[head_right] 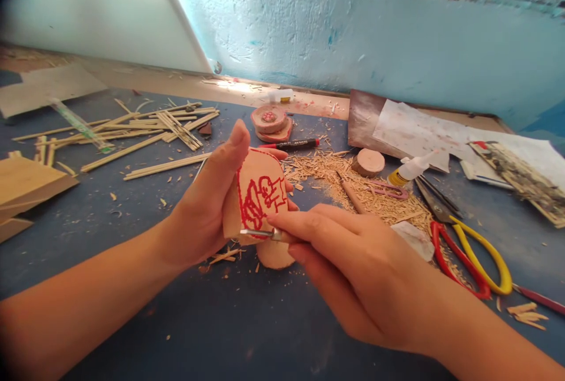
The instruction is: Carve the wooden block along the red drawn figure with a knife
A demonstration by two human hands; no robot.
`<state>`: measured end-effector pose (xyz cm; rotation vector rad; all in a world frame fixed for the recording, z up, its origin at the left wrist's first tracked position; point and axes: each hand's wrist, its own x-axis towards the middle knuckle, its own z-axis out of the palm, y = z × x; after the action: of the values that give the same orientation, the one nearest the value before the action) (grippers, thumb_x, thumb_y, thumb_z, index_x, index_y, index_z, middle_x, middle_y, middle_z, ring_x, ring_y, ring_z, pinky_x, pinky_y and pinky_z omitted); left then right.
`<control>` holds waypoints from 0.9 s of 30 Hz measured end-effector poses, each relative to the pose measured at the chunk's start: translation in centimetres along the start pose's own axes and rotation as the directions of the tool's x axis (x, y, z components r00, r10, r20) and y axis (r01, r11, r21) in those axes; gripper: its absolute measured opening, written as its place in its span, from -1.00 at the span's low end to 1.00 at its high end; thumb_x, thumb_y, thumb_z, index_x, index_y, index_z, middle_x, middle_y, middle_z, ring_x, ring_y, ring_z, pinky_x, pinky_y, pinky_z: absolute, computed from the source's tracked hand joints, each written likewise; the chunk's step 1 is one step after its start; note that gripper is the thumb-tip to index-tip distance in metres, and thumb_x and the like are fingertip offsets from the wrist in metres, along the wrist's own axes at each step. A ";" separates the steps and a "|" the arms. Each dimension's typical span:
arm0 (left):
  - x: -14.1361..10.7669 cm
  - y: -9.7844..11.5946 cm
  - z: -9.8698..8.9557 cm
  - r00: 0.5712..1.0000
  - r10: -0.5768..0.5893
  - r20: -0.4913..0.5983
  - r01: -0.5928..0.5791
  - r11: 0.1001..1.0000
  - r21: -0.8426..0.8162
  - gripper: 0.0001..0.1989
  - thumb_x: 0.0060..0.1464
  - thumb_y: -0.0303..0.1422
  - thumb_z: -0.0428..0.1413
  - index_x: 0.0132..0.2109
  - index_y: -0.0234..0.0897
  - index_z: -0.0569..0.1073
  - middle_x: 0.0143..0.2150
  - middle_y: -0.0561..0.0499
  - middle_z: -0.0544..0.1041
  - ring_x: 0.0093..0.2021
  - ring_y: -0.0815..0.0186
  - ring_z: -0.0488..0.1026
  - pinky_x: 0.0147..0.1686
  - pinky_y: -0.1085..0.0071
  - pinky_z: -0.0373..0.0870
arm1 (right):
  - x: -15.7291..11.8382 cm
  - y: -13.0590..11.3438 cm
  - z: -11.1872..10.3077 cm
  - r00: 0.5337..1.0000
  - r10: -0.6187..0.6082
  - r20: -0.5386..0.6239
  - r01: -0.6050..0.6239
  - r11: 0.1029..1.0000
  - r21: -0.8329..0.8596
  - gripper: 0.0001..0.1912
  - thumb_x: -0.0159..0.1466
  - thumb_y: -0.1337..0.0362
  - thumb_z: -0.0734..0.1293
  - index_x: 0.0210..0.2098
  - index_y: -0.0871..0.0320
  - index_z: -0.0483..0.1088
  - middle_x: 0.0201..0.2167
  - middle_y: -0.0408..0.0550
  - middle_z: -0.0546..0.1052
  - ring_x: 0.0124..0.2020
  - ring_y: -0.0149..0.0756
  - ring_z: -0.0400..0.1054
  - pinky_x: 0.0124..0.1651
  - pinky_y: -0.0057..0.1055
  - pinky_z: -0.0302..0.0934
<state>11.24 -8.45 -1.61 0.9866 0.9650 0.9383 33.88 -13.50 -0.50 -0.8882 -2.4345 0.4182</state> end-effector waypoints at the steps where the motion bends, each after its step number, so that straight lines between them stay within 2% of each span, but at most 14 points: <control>1: 0.0 0.1 0.0 1.000 0.018 0.003 -0.018 1.000 -0.010 -0.31 0.31 0.40 0.20 0.12 -0.12 0.58 -0.16 -0.03 0.64 -0.14 0.06 0.78 -0.18 0.22 0.74 | 0.0 -0.1 0.0 1.000 -0.005 0.011 0.005 1.000 -0.012 -0.61 0.64 0.41 0.26 0.40 0.13 0.42 0.02 -0.03 0.77 -0.09 -0.32 0.70 -0.13 -0.40 0.54; 5: 0.1 -0.1 -0.2 0.994 0.098 -0.039 -0.097 0.995 0.021 -0.36 0.40 0.36 0.16 0.06 -0.11 0.61 -0.18 0.04 0.57 0.04 0.01 0.79 -0.03 0.22 0.71 | 0.0 -0.2 -0.1 0.999 0.008 0.037 -0.007 1.000 -0.019 -0.59 0.63 0.43 0.25 0.41 0.13 0.42 -0.02 -0.06 0.76 -0.16 -0.33 0.71 -0.18 -0.40 0.54; 9: 0.1 -0.5 -0.4 0.987 0.122 -0.101 -0.118 0.992 0.047 -0.36 0.33 0.38 0.22 0.04 -0.11 0.61 -0.10 0.03 0.59 0.13 -0.02 0.76 -0.04 0.26 0.70 | -0.1 -0.5 -0.1 0.998 0.030 0.054 -0.029 0.999 -0.020 -0.56 0.63 0.42 0.24 0.43 0.12 0.41 -0.02 -0.05 0.77 -0.15 -0.31 0.74 -0.22 -0.41 0.56; 11: 0.1 -0.6 -0.3 0.986 0.115 -0.118 -0.109 0.992 0.056 -0.37 0.31 0.37 0.24 0.08 -0.07 0.60 -0.06 0.01 0.61 0.14 -0.06 0.75 -0.10 0.24 0.71 | -0.3 -0.7 0.0 0.999 0.032 0.039 -0.029 0.997 -0.073 -0.55 0.63 0.43 0.24 0.44 0.13 0.43 -0.01 0.00 0.79 -0.17 -0.27 0.75 -0.27 -0.39 0.57; 16: 0.0 -0.3 0.5 0.983 0.051 -0.176 -0.029 0.992 0.126 -0.36 0.35 0.34 0.02 0.15 -0.06 0.49 -0.22 0.07 0.43 0.03 -0.13 0.77 -0.18 0.16 0.57 | -0.4 -1.9 0.2 1.000 0.017 -0.015 -0.020 0.972 -0.233 -0.58 0.65 0.44 0.20 0.39 0.20 0.49 0.05 0.13 0.81 -0.26 -0.21 0.77 -0.42 -0.39 0.53; 19: -0.2 -0.2 0.5 0.972 0.082 -0.218 -0.048 0.986 0.160 -0.36 0.36 0.36 0.05 0.11 -0.10 0.47 -0.22 0.06 0.37 -0.12 0.07 0.71 -0.26 0.31 0.43 | -0.2 -2.1 0.2 0.999 0.048 0.005 -0.046 0.978 -0.201 -0.57 0.63 0.45 0.21 0.38 0.21 0.52 0.04 0.11 0.82 -0.24 -0.21 0.78 -0.40 -0.42 0.58; 22: -0.2 -0.2 -0.1 0.967 0.185 -0.174 -0.162 0.977 0.140 -0.33 0.36 0.42 0.15 0.08 -0.10 0.45 -0.16 0.05 0.44 -0.30 0.32 0.45 -0.36 0.37 0.37 | 0.1 -1.9 0.1 0.995 0.090 0.036 -0.086 0.991 -0.107 -0.57 0.60 0.45 0.24 0.35 0.18 0.55 -0.01 0.05 0.83 -0.21 -0.22 0.79 -0.31 -0.41 0.65; 23: -0.2 -0.2 -0.3 0.963 0.212 -0.165 -0.191 0.972 0.133 -0.31 0.35 0.45 0.16 0.02 -0.11 0.44 -0.18 0.05 0.44 -0.33 0.35 0.39 -0.37 0.38 0.36 | 0.1 -1.8 0.1 0.995 0.094 0.037 -0.090 0.992 -0.091 -0.57 0.59 0.44 0.24 0.34 0.17 0.56 -0.02 0.04 0.83 -0.20 -0.21 0.79 -0.28 -0.40 0.67; 27: 0.2 0.4 -0.5 0.973 0.190 -0.133 -0.179 0.980 0.090 -0.22 0.28 0.53 0.13 -0.15 -0.15 0.32 -0.34 0.11 0.33 -0.43 0.40 0.27 -0.44 0.40 0.26 | -0.1 -1.6 0.0 0.997 0.080 0.017 -0.078 0.993 -0.092 -0.58 0.60 0.44 0.24 0.37 0.13 0.51 0.04 0.05 0.83 -0.13 -0.18 0.81 -0.26 -0.37 0.68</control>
<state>10.76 -8.03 -1.45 1.1008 1.0465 1.1454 33.09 -14.77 0.19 -1.0272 -2.4601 0.3480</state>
